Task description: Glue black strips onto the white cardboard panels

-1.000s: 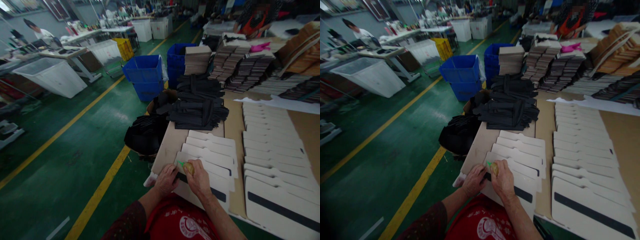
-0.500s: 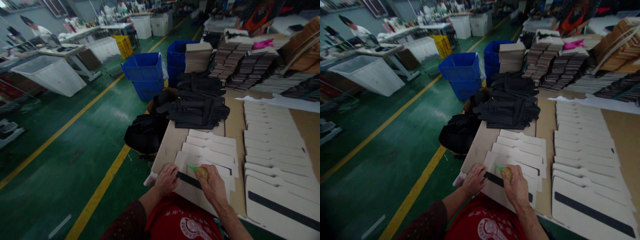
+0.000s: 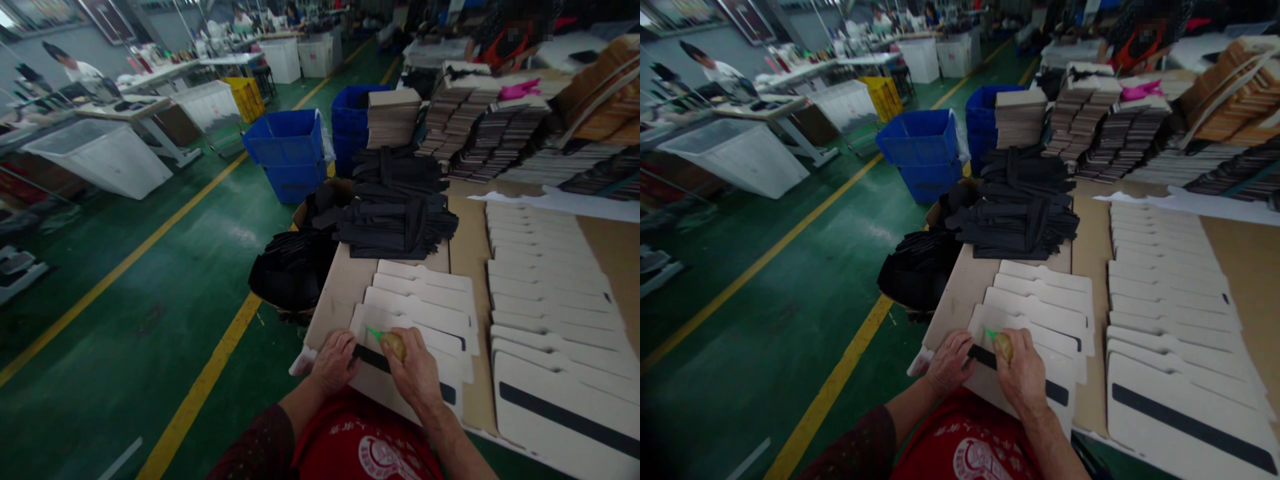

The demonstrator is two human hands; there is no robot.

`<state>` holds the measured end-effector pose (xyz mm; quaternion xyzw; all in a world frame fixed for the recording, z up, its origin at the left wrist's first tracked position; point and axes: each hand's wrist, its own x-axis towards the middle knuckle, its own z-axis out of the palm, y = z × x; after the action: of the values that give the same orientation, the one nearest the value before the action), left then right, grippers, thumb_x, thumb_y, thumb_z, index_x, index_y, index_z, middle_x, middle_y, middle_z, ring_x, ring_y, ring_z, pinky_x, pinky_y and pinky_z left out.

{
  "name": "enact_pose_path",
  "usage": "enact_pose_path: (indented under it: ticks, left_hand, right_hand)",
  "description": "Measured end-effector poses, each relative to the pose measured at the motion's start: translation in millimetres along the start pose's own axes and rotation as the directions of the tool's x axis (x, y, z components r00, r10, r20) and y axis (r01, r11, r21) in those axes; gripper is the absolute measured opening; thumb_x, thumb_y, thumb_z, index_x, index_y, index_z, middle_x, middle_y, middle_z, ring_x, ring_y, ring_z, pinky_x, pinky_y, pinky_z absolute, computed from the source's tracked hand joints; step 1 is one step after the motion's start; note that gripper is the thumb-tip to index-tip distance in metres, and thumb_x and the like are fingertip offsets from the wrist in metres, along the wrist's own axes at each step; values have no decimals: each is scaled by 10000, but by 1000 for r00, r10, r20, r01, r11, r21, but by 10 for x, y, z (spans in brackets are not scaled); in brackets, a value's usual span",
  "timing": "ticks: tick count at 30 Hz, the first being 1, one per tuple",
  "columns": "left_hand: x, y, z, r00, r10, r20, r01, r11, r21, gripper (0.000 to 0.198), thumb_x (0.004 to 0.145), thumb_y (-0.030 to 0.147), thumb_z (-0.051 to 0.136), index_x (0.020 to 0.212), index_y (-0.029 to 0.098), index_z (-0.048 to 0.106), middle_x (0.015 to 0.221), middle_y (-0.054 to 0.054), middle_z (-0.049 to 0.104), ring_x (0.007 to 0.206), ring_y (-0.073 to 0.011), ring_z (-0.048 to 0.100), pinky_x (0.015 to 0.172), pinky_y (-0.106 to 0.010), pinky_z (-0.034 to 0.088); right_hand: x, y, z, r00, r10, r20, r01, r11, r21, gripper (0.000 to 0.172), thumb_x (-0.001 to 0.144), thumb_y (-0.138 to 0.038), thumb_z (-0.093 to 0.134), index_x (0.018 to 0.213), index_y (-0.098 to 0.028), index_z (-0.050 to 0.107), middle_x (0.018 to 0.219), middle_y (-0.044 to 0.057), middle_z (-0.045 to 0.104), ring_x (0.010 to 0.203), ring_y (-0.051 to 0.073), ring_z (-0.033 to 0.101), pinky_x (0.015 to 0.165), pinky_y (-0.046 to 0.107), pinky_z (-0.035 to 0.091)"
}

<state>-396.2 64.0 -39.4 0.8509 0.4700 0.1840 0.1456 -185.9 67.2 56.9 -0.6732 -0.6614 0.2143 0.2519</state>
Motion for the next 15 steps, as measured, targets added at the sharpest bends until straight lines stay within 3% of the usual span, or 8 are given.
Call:
enact_pose_path:
  ticks: [8, 11, 15]
  left_hand:
    - [0, -12, -9, 1000, 14, -23, -14, 1000, 10, 451, 816, 211, 601, 1257, 149, 530, 1244, -135, 568, 1233, -300, 501, 1070, -488, 456]
    - [9, -8, -19, 999, 14, -32, -13, 1000, 12, 444, 818, 207, 593, 1254, 148, 533, 1233, -139, 571, 1227, -307, 509, 1055, -496, 468]
    - [18, -7, -19, 999, 16, -43, -16, 1000, 8, 432, 824, 210, 583, 1250, 155, 537, 1230, -137, 580, 1226, -306, 514, 1052, -494, 472]
  right_hand:
    - [-393, 486, -435, 959, 235, -157, -232, 972, 35, 415, 864, -586, 523, 1034, -215, 594, 980, 57, 614, 881, 228, 619, 772, 357, 491]
    - [-447, 498, -454, 942, 283, -180, -279, 959, 49, 423, 852, -587, 537, 1037, -212, 604, 1007, 66, 628, 879, 231, 621, 771, 357, 489]
    - [-369, 334, -327, 946, 282, -159, -270, 958, 93, 378, 856, -548, 546, 1021, -214, 607, 972, 56, 622, 871, 224, 619, 777, 357, 486]
